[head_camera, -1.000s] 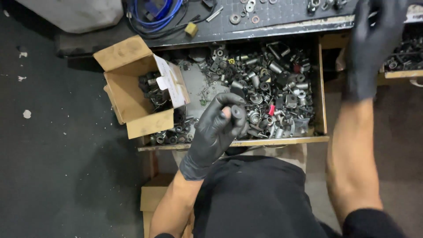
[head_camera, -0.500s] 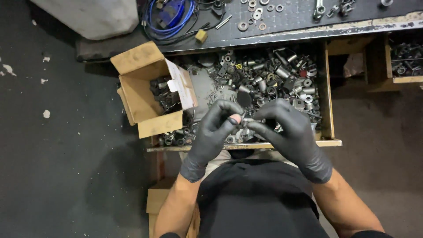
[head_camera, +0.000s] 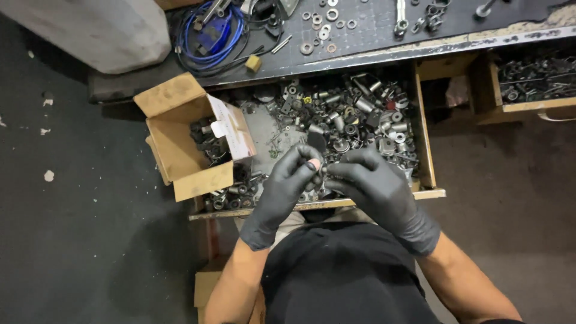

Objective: The person sorts through a drawer full of mixed metal hardware, picking up various items like bolts, nuts, and washers. They examine the parts and place selected items into a cardboard box on the workbench.

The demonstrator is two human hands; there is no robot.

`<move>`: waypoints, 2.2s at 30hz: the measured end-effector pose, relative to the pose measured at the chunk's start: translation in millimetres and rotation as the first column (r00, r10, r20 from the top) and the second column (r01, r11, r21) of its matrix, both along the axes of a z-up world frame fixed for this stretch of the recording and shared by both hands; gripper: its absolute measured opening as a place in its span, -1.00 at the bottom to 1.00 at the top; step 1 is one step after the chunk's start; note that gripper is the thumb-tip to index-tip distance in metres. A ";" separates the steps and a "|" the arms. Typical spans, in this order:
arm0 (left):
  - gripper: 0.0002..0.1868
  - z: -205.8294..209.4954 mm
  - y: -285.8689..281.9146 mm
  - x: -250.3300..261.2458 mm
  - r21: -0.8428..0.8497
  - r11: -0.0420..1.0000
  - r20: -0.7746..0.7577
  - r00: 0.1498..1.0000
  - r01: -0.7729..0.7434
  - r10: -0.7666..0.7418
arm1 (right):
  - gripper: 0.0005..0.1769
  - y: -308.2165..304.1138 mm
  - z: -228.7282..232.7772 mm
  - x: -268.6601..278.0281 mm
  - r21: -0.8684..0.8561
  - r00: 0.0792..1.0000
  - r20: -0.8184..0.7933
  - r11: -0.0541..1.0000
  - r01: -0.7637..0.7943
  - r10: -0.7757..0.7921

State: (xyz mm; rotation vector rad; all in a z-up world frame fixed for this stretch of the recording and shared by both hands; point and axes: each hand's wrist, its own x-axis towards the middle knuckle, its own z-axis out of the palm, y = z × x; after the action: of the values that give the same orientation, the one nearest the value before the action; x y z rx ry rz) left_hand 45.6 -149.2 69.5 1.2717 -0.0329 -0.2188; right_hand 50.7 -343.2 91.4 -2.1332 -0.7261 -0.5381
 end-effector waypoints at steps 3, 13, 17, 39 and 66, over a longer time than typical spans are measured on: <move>-0.85 -4.7 2.0 -2.4 -0.023 1.000 -0.076 0.997 0.010 -0.012 | -0.82 -2.6 1.9 -3.8 -0.001 1.000 -0.011 1.000 -0.007 0.007; -0.87 18.0 13.5 3.6 0.183 0.983 0.371 0.926 0.006 -0.075 | -0.82 -0.6 -4.4 8.1 0.108 0.979 -0.201 0.994 -0.017 0.038; -0.84 8.7 9.0 3.3 0.037 0.997 0.377 0.925 -0.065 0.047 | -0.81 1.5 -10.3 11.1 0.102 0.970 -0.237 0.995 -0.018 0.042; -0.74 10.3 10.5 7.8 0.205 0.978 0.181 0.983 -0.047 0.009 | -0.80 -3.0 -42.2 19.3 0.104 0.968 -0.248 0.995 -0.006 0.032; -0.67 3.9 -6.0 3.4 0.384 0.916 0.155 0.986 -0.116 0.059 | -0.75 14.8 -39.3 3.5 0.064 0.914 -0.400 0.997 -0.046 0.068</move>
State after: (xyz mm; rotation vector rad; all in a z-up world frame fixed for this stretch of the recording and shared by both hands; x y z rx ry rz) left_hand 49.0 -155.2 73.4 1.6846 -0.0546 -0.0568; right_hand 54.2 -328.4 52.1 -2.0732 -0.5302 -0.0754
